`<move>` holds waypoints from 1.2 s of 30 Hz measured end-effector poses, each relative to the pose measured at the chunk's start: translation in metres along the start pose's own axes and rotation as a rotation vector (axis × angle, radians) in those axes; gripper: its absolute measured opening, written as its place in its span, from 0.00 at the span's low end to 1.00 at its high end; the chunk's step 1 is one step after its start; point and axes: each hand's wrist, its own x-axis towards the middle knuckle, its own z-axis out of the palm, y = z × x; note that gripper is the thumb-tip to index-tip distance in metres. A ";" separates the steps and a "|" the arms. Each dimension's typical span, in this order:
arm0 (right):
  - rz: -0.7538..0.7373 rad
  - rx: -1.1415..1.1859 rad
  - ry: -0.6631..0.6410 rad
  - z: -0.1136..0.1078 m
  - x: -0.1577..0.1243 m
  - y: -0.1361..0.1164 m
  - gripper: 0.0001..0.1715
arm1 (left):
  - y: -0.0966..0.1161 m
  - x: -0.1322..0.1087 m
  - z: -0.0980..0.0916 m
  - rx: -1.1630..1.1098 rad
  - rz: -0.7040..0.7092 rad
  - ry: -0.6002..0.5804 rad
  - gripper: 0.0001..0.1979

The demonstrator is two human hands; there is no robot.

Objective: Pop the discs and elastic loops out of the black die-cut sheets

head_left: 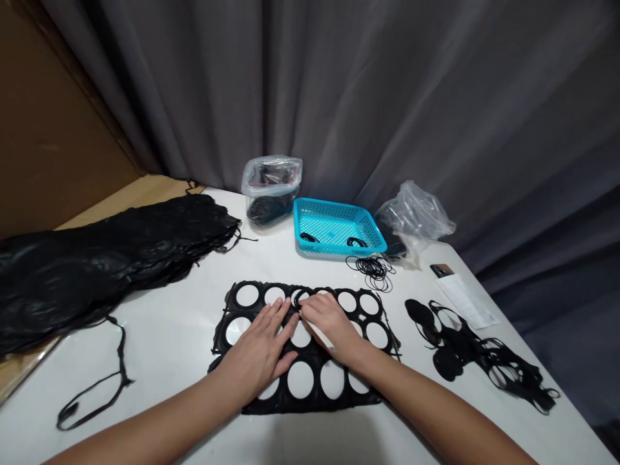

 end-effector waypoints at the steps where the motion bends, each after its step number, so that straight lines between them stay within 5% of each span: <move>1: 0.014 -0.046 0.015 -0.002 0.002 0.007 0.07 | 0.000 0.000 0.000 0.001 0.002 0.003 0.30; 7: 0.459 -0.177 0.422 -0.040 0.013 0.066 0.14 | -0.001 0.000 -0.002 -0.034 -0.028 -0.003 0.29; 18: 0.780 0.223 0.656 -0.070 0.005 0.084 0.15 | -0.003 0.002 -0.009 -0.032 -0.007 -0.034 0.29; 22: 0.793 0.481 0.548 -0.064 0.004 0.068 0.18 | -0.001 -0.004 -0.016 -0.045 0.004 -0.015 0.27; 30: 0.767 1.220 0.155 -0.027 -0.006 -0.019 0.21 | 0.021 -0.035 -0.025 -0.099 0.031 -0.013 0.23; 36: 0.492 0.785 -0.032 -0.020 -0.024 -0.046 0.09 | 0.024 -0.041 -0.024 -0.088 0.045 -0.024 0.26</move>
